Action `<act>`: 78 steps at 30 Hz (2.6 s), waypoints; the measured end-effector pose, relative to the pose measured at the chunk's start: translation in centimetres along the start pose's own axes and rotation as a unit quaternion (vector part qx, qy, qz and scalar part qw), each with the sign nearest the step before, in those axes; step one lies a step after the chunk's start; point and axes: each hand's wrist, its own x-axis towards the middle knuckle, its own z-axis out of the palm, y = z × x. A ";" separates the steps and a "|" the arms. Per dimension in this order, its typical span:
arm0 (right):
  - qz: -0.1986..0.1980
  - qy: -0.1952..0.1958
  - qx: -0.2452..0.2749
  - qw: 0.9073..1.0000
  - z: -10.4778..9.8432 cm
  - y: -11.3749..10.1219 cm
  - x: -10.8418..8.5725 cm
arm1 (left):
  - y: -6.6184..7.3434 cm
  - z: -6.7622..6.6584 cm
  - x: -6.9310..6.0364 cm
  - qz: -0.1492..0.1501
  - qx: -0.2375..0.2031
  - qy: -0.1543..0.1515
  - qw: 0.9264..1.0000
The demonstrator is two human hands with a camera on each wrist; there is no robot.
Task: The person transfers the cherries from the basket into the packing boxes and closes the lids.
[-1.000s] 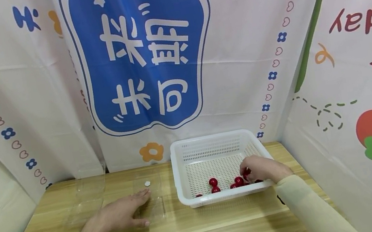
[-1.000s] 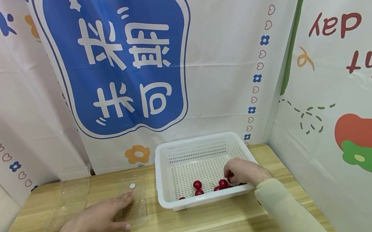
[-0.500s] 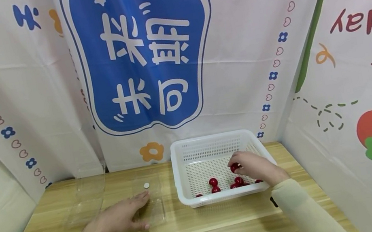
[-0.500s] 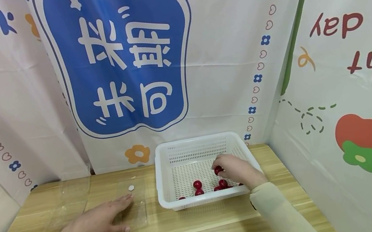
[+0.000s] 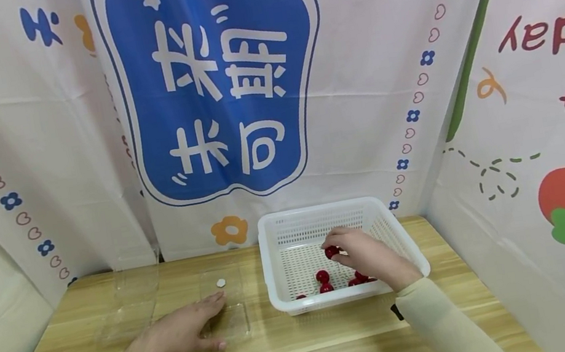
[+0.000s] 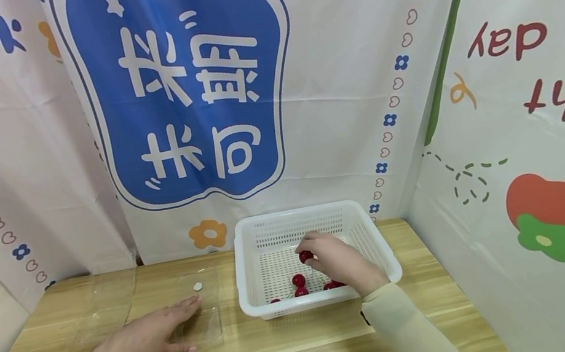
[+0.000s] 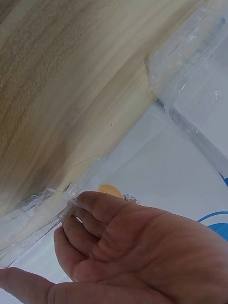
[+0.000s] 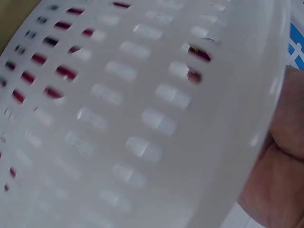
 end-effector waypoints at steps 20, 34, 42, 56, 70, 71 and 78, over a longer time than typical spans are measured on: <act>-0.059 0.057 0.052 0.995 1.3 -6.0 2.1 | 0.0 0.1 0.1 -0.007 0.003 -0.003 1.000; -0.085 0.101 0.086 0.988 2.4 -9.7 3.0 | 0.0 0.1 0.1 -0.008 -0.003 -0.005 1.000; -0.072 0.113 0.087 0.987 3.6 -11.9 3.2 | 0.0 0.0 0.2 -0.010 -0.002 -0.005 1.000; -0.087 0.147 0.015 0.985 6.6 -15.4 3.2 | -0.1 0.0 0.2 -0.009 0.000 -0.007 1.000; -0.101 0.167 -0.119 0.974 9.9 -16.9 3.5 | -0.3 0.0 0.0 -0.007 0.014 -0.003 1.000; -0.100 0.168 -0.125 0.973 10.0 -16.9 3.6 | -0.3 0.0 0.0 -0.006 0.015 -0.002 1.000; -0.090 0.171 -0.112 0.975 10.2 -16.1 4.1 | -0.3 0.0 0.0 -0.006 0.014 -0.003 1.000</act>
